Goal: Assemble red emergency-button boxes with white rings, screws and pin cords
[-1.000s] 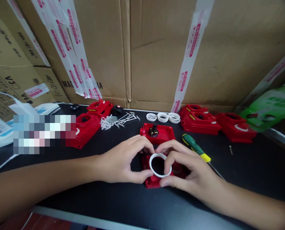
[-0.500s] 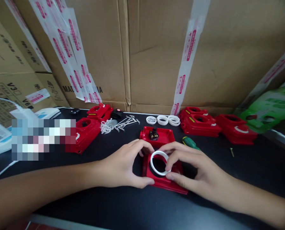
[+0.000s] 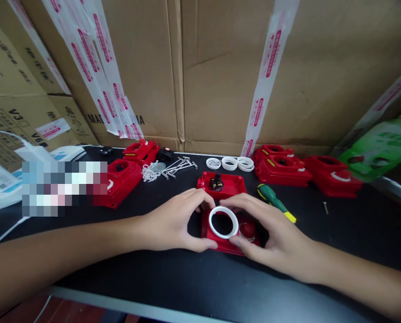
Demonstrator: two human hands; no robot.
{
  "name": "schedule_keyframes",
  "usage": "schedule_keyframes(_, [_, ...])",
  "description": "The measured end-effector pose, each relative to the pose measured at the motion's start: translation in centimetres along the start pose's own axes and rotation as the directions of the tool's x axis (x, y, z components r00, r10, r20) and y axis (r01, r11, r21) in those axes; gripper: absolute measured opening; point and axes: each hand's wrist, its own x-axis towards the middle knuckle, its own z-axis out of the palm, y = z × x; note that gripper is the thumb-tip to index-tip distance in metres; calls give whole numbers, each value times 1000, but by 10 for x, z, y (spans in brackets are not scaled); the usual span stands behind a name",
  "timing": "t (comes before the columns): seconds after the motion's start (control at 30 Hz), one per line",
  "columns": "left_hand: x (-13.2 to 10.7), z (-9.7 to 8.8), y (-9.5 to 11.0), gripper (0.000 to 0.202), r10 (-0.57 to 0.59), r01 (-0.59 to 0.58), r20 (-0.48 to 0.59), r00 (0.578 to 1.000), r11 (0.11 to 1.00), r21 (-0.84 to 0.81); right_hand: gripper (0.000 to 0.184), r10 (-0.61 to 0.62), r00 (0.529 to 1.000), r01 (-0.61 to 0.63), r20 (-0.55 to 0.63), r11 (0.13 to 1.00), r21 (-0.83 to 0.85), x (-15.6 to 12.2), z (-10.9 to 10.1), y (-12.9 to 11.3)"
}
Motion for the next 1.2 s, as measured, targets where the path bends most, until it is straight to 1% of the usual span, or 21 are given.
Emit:
schedule_keyframes(0.1, [0,0,1,50,22,-22,1,1000,1000,23,43,-20,1000,20,22,1000,3,1,-1,-1])
schedule_keyframes(0.33, [-1,0,1,50,24,-24,-3,1000,999,37,43,-27,1000,27,0,1000,4,1,0,1])
schedule_keyframes(0.6, [-1,0,1,49,12,-12,6,1000,999,31,42,-8,1000,8,6,1000,9,-1,-1,0])
schedule_keyframes(0.83, [-1,0,0,54,17,-18,16,1000,999,39,42,-4,1000,5,-2,1000,10,1,0,-2])
schedule_keyframes(1.07, [-1,0,0,53,19,-20,14,1000,999,46,37,55,998,-55,3,997,51,2,1,-5])
schedule_keyframes(1.2, [-1,0,1,53,22,-23,14,1000,998,50,37,43,999,-42,-18,997,58,2,2,-4])
